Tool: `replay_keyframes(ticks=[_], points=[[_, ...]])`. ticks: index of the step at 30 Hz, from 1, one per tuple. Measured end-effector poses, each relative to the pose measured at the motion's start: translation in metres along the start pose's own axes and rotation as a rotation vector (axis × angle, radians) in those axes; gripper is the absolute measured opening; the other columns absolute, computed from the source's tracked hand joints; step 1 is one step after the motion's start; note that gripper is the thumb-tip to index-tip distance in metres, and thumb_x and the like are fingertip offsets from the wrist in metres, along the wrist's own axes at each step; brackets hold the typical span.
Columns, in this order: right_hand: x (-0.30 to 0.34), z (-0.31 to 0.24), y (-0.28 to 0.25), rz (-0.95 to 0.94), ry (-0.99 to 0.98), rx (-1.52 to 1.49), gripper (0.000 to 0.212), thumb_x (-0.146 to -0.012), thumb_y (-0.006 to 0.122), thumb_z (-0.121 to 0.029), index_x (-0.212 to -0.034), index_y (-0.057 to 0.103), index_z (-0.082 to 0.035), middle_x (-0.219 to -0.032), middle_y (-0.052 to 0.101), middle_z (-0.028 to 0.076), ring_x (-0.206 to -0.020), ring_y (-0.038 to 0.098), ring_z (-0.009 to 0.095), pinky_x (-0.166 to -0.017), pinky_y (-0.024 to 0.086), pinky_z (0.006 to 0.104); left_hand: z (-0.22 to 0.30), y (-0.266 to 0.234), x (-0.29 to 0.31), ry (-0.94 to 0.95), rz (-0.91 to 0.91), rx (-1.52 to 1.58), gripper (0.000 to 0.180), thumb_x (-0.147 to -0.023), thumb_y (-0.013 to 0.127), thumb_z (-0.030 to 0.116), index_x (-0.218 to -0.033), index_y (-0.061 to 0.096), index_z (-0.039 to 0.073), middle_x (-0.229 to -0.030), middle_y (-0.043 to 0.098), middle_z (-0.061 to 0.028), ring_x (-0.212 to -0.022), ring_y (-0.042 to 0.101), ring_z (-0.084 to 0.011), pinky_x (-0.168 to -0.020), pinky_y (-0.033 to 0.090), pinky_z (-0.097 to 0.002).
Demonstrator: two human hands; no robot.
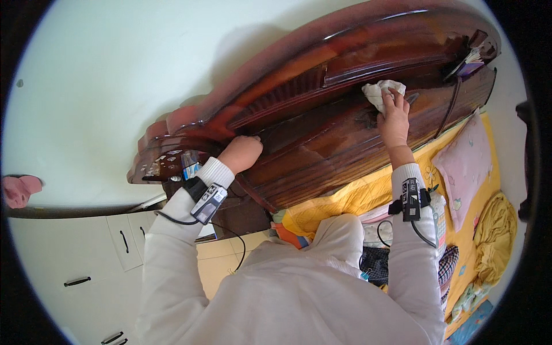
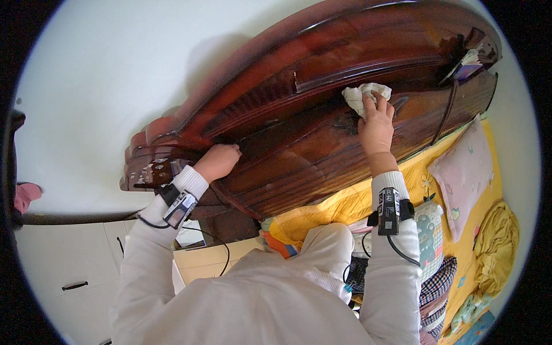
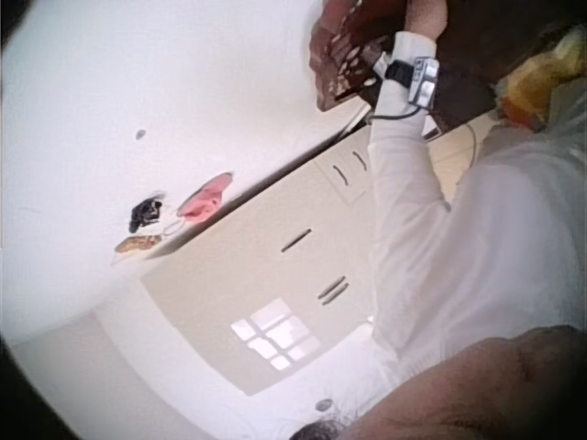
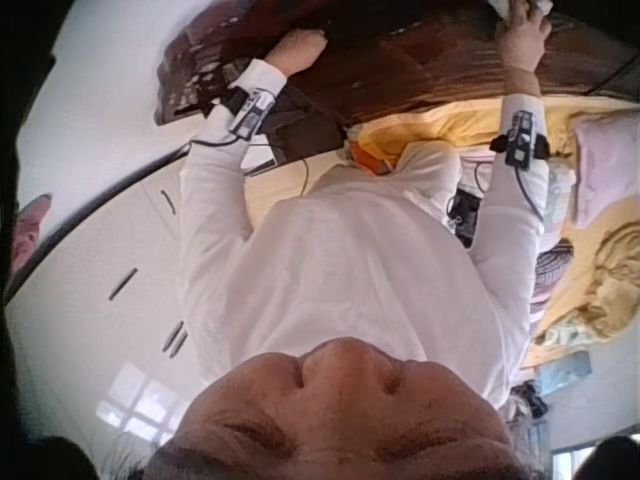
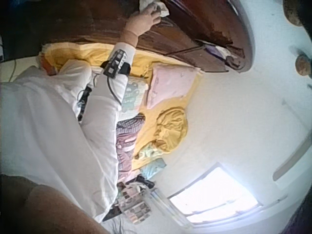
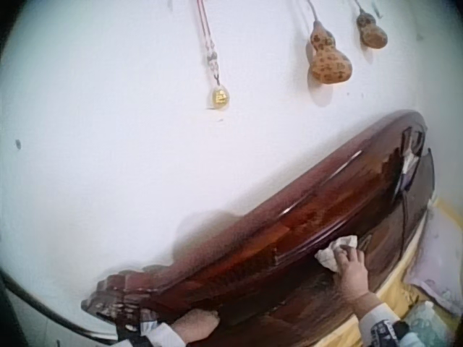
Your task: The person wipes a wooden cabinet and a white desk with a cloth, moving items like a bag, scissors, and tape to reach the surfaces. They also wipe the headboard of a bed. The task involves cleaning multiple surfaces in a cluttered room.
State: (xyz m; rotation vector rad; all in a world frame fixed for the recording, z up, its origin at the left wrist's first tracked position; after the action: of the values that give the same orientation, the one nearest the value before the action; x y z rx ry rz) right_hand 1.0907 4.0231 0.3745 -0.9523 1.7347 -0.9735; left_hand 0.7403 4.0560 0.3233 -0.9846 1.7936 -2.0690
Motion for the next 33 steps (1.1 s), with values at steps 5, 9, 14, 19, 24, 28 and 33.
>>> replay_keyframes(ticks=[5, 9, 14, 19, 24, 28, 33], points=[[0.0, 0.001, 0.001, -0.013, 0.023, 0.029, 0.063, -0.068, 0.068, 0.002, -0.127, 0.051, -0.016, -0.135, 0.042, 0.007, -0.122, 0.039, 0.035, -0.098, 0.046, 0.0416, 0.007, -0.013, -0.008, 0.017, 0.227, 0.176, 0.024, -0.086, 0.045, 0.005, -0.104, 0.059, 0.0, -0.102, 0.06, -0.0182, -0.091, 0.062, -0.0348, -0.077, 0.051, -0.0421], [0.0, 0.001, 0.001, -0.014, 0.009, 0.033, 0.065, -0.068, 0.068, 0.002, -0.127, 0.051, -0.016, -0.135, 0.041, 0.007, -0.122, 0.04, 0.034, -0.098, 0.046, 0.0412, 0.004, -0.001, -0.022, 0.02, 0.154, 0.119, 0.025, -0.086, 0.045, 0.003, -0.106, 0.059, 0.001, -0.104, 0.06, -0.018, -0.092, 0.061, -0.0354, -0.078, 0.051, -0.0434], [0.0, 0.001, 0.0, -0.018, 0.022, 0.012, 0.063, -0.068, 0.068, 0.003, -0.127, 0.052, -0.015, -0.136, 0.041, 0.006, -0.122, 0.04, 0.034, -0.098, 0.046, 0.0411, -0.003, 0.008, -0.019, -0.025, 0.049, 0.109, 0.022, -0.085, 0.046, 0.003, -0.102, 0.06, -0.001, -0.096, 0.063, -0.0195, -0.09, 0.062, -0.0373, -0.078, 0.051, -0.0444], [0.0, -0.001, -0.001, 0.001, 0.008, 0.023, 0.062, -0.068, 0.068, 0.003, -0.125, 0.053, -0.014, -0.136, 0.041, 0.006, -0.122, 0.04, 0.034, -0.098, 0.045, 0.0415, -0.004, -0.005, 0.006, -0.043, 0.111, 0.202, 0.015, -0.082, 0.049, 0.004, -0.092, 0.06, 0.0, -0.086, 0.063, -0.0207, -0.086, 0.061, -0.0387, -0.075, 0.049, -0.0462], [0.002, 0.001, -0.002, 0.006, 0.012, 0.008, 0.062, -0.068, 0.067, 0.003, -0.126, 0.052, -0.014, -0.136, 0.041, 0.007, -0.123, 0.039, 0.035, -0.099, 0.044, 0.0417, -0.019, -0.026, 0.05, -0.137, 0.282, 0.369, 0.004, -0.077, 0.055, 0.005, -0.081, 0.052, 0.004, -0.075, 0.058, -0.0169, -0.074, 0.058, -0.0378, -0.063, 0.046, -0.0451], [0.0, 0.003, 0.001, 0.003, 0.007, 0.042, 0.065, -0.068, 0.067, 0.003, -0.128, 0.049, -0.015, -0.136, 0.04, 0.008, -0.122, 0.039, 0.036, -0.099, 0.044, 0.0422, -0.024, -0.026, 0.057, -0.178, 0.294, 0.417, 0.007, -0.077, 0.057, 0.006, -0.081, 0.053, 0.004, -0.077, 0.059, -0.0167, -0.076, 0.059, -0.0373, -0.065, 0.046, -0.0451], [0.0, 0.004, 0.003, 0.022, -0.022, 0.022, 0.065, -0.069, 0.066, 0.003, -0.128, 0.049, -0.015, -0.135, 0.041, 0.008, -0.12, 0.04, 0.036, -0.097, 0.045, 0.0427, -0.006, -0.01, 0.013, -0.037, 0.167, 0.341, 0.017, -0.078, 0.059, 0.007, -0.095, 0.059, 0.004, -0.088, 0.063, -0.0184, -0.086, 0.06, -0.0379, -0.073, 0.048, -0.0471]])
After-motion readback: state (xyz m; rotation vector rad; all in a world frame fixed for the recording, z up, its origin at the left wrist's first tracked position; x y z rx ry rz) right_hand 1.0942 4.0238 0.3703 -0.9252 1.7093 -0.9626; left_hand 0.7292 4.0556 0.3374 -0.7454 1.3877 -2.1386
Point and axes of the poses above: each hand's wrist, its own x-axis away from the middle knuckle, its own y-axis out of the palm, z = x × y, the point moved 5 cm from there along -x, towards the middle knuckle
